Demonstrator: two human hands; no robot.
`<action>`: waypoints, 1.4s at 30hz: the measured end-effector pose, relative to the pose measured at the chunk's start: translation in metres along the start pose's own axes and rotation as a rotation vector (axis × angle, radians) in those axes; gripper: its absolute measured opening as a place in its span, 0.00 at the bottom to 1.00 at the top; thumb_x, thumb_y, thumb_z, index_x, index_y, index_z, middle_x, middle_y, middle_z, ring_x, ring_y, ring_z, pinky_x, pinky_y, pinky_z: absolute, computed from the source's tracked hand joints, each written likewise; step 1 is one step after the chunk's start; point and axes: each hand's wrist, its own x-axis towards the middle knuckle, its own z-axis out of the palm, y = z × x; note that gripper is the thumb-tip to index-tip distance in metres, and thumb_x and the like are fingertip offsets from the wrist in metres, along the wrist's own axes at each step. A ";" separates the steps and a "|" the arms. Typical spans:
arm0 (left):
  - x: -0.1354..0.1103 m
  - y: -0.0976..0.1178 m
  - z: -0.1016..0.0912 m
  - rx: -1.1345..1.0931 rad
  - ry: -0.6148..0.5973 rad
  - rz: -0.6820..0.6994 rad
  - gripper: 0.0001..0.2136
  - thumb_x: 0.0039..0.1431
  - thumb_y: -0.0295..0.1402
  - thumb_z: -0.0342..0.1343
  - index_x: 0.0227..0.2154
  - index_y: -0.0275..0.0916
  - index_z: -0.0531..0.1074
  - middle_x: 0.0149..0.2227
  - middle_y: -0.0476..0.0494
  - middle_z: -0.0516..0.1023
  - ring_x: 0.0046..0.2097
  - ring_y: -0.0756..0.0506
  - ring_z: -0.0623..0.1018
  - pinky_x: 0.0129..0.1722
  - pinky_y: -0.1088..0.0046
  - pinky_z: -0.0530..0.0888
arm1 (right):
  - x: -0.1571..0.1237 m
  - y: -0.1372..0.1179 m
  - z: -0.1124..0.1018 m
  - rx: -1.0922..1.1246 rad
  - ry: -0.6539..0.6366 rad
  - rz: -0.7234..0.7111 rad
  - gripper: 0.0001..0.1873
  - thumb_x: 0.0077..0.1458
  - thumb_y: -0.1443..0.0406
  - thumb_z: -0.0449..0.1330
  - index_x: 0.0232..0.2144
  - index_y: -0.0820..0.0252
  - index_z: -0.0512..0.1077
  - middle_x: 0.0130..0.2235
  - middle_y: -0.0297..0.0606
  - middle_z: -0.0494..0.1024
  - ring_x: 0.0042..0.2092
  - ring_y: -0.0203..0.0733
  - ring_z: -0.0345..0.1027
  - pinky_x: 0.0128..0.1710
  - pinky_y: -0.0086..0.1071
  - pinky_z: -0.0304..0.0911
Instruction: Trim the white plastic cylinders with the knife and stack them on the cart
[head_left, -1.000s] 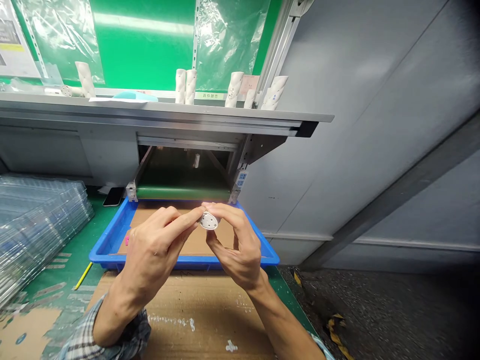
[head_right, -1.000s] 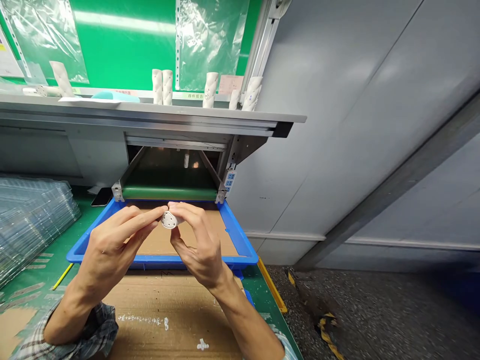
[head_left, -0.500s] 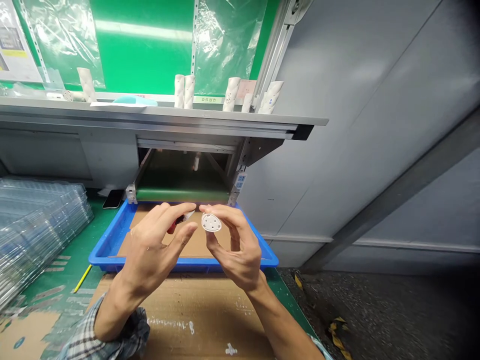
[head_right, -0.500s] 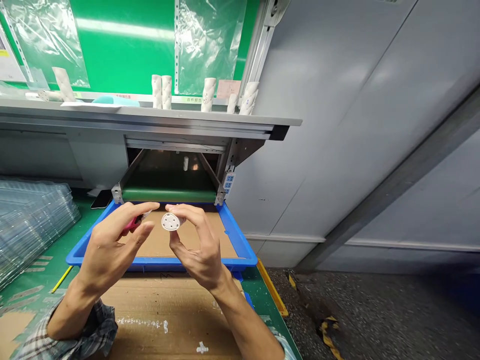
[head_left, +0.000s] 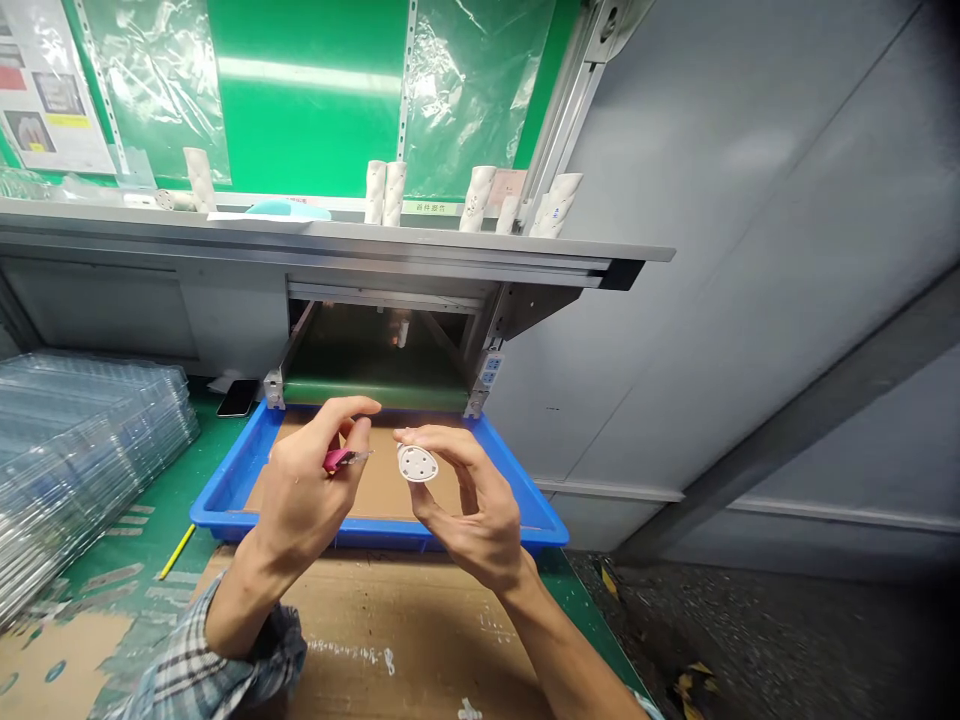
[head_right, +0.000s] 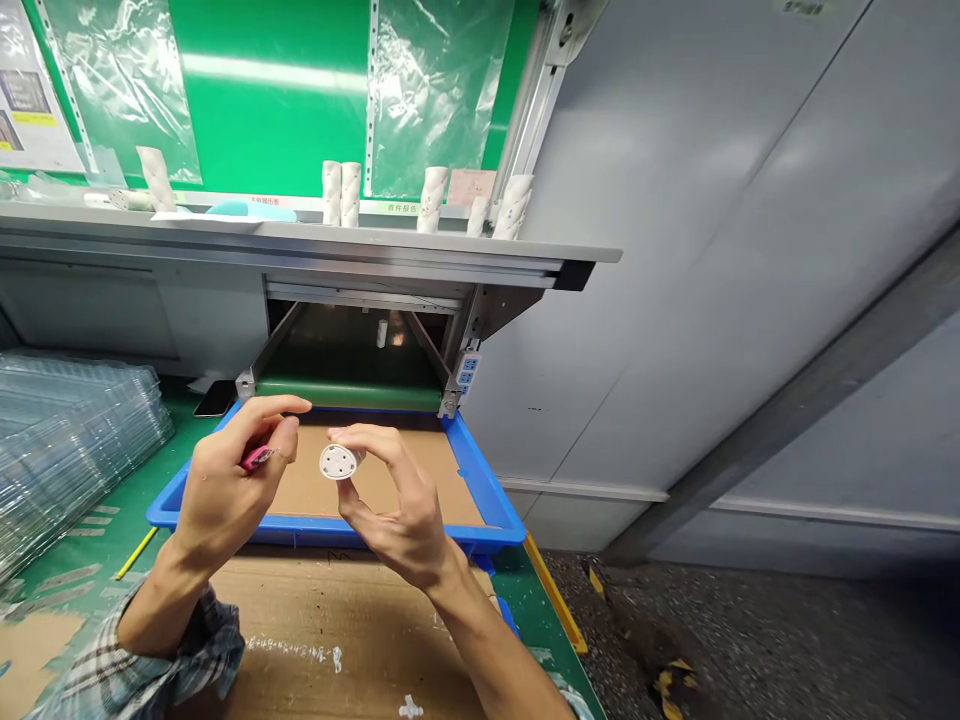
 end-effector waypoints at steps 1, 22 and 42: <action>0.000 0.002 0.000 -0.021 -0.026 0.016 0.07 0.73 0.30 0.54 0.48 0.41 0.76 0.28 0.56 0.75 0.25 0.55 0.68 0.28 0.79 0.65 | 0.000 0.000 0.000 0.008 -0.005 0.007 0.24 0.63 0.76 0.63 0.58 0.54 0.71 0.54 0.44 0.80 0.57 0.48 0.78 0.58 0.45 0.77; -0.009 0.004 0.010 0.028 -0.354 0.359 0.09 0.71 0.26 0.59 0.50 0.46 0.75 0.53 0.45 0.81 0.42 0.50 0.81 0.39 0.77 0.73 | 0.013 0.002 -0.010 0.944 -0.044 0.822 0.22 0.67 0.49 0.65 0.57 0.53 0.79 0.46 0.39 0.86 0.37 0.37 0.80 0.37 0.27 0.76; -0.005 0.004 -0.006 0.281 -0.259 0.187 0.14 0.80 0.39 0.40 0.38 0.43 0.64 0.26 0.55 0.70 0.24 0.50 0.70 0.26 0.73 0.63 | 0.005 0.002 -0.009 0.234 0.074 0.330 0.15 0.63 0.64 0.71 0.51 0.48 0.78 0.52 0.35 0.83 0.55 0.43 0.77 0.61 0.39 0.71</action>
